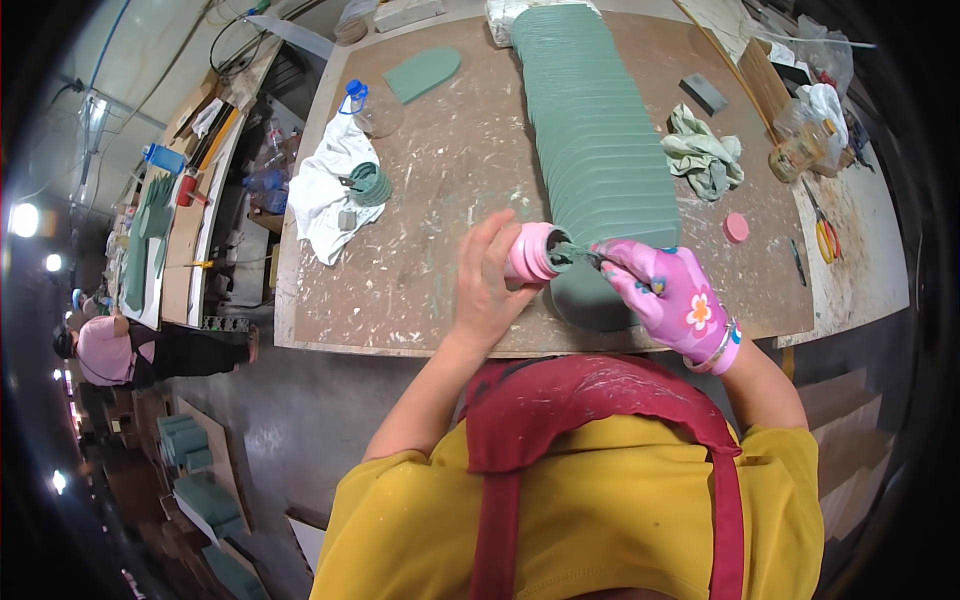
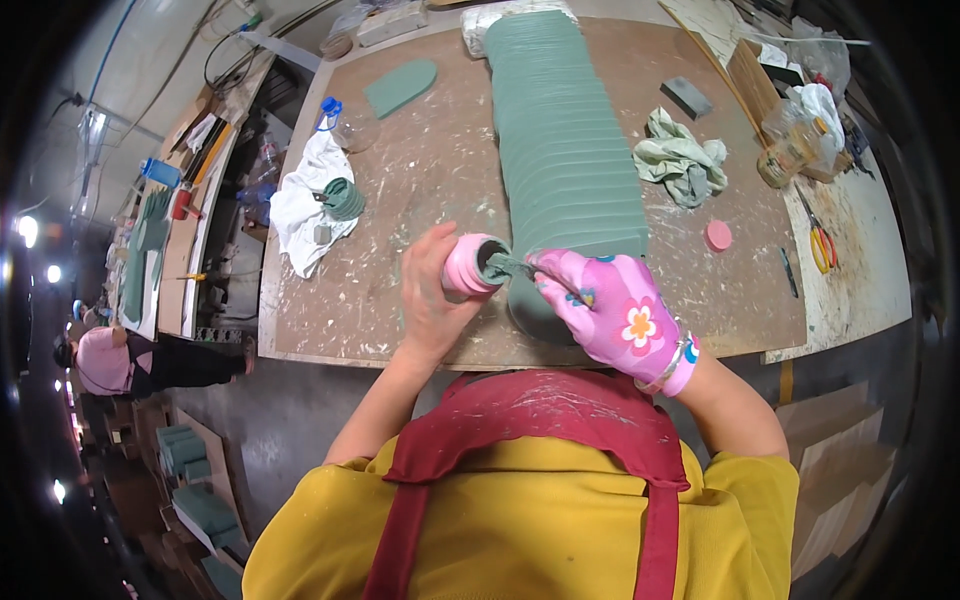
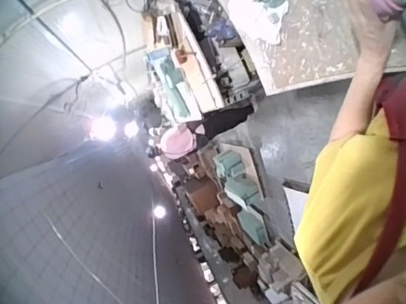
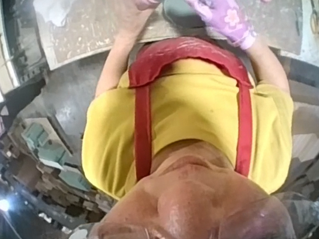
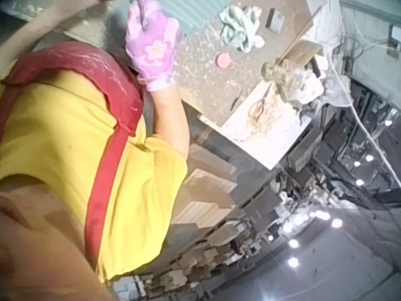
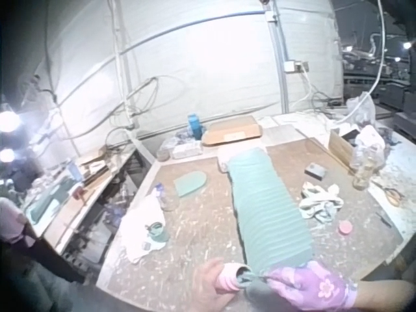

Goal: The person applies green paint to the edges of a stack of curved boards using a small applicator and then wipes the surfaces with a cloth.

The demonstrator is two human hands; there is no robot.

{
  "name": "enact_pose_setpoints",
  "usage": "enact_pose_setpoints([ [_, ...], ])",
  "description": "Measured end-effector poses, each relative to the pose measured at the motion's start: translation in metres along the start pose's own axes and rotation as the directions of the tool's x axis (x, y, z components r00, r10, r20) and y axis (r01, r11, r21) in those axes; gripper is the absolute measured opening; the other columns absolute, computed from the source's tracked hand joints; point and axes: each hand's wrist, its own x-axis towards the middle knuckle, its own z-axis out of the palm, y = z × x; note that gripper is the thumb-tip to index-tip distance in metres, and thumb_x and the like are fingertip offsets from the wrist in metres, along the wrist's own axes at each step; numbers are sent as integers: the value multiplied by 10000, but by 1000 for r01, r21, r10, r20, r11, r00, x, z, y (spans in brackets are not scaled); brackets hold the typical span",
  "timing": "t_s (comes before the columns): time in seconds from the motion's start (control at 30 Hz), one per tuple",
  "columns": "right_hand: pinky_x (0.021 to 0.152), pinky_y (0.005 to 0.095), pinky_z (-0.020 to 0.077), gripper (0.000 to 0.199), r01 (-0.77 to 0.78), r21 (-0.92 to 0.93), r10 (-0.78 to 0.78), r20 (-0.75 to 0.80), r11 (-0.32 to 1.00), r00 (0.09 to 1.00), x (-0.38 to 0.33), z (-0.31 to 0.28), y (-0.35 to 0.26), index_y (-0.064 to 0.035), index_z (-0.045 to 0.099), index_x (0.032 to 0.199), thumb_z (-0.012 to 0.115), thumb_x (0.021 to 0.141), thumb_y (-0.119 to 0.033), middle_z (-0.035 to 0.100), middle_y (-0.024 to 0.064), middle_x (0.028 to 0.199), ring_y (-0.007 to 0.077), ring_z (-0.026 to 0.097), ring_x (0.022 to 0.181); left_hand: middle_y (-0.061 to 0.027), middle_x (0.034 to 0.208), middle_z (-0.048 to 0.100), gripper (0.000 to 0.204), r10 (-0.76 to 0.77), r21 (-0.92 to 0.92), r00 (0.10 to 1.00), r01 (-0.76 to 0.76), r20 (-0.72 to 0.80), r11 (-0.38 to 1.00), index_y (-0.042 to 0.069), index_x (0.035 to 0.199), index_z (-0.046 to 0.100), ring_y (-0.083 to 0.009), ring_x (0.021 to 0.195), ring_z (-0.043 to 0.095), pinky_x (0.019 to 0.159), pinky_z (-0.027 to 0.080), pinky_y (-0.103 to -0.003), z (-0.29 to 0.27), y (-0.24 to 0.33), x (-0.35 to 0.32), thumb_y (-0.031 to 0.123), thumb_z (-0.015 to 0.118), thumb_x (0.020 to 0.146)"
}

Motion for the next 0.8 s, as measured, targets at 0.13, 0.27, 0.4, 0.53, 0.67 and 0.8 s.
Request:
enact_pose_setpoints([
  [0.13,625,375,499,243,48,-158,-53,-31,986,998,1,6,2,-29,656,1078,559,919,-185,645,181,746,371,624,662,-108,1258,554,801,41,139,995,-53,91,989,109,1257,525,-345,1097,501,929,421,-445,-3,7,6,80,845,524],
  [0.27,550,318,465,262,-192,110,188,45,975,981,5,5,-3,-6,656,1065,556,933,-209,594,117,630,226,579,539,-83,1261,555,758,58,168,990,-80,129,982,108,1225,569,-339,1110,484,938,407,-437,-3,1,8,72,826,513],
  [0.4,512,232,413,272,-304,357,314,34,883,949,8,-3,-6,15,656,1057,574,936,-214,542,16,594,58,515,551,-80,1257,547,755,69,245,982,-112,178,963,119,1237,573,-337,1111,487,945,405,-432,-10,-15,14,60,818,525],
  [0.53,498,204,383,267,-262,444,349,-125,857,929,10,-14,-1,0,660,1084,561,947,-206,548,-34,663,45,498,556,-96,1279,519,739,-112,-94,985,125,131,988,159,1280,545,-328,1112,514,940,432,-415,-9,-23,13,11,783,597],
  [0.67,505,192,384,316,-294,458,370,-83,839,925,0,-13,5,-3,613,1176,532,961,-220,541,-27,707,41,502,594,-50,1317,491,779,-431,-710,785,602,444,365,119,1378,412,-217,1225,484,1042,403,-349,-7,-16,12,-25,765,698],
  [0.8,527,201,400,288,-365,529,455,-46,767,889,-13,-4,12,-8,583,1122,535,954,-238,538,-1,718,53,503,602,-18,1361,447,853,-349,-744,714,665,607,68,120,1414,374,-174,1247,458,1071,378,-330,-12,-10,12,-27,795,686],
])
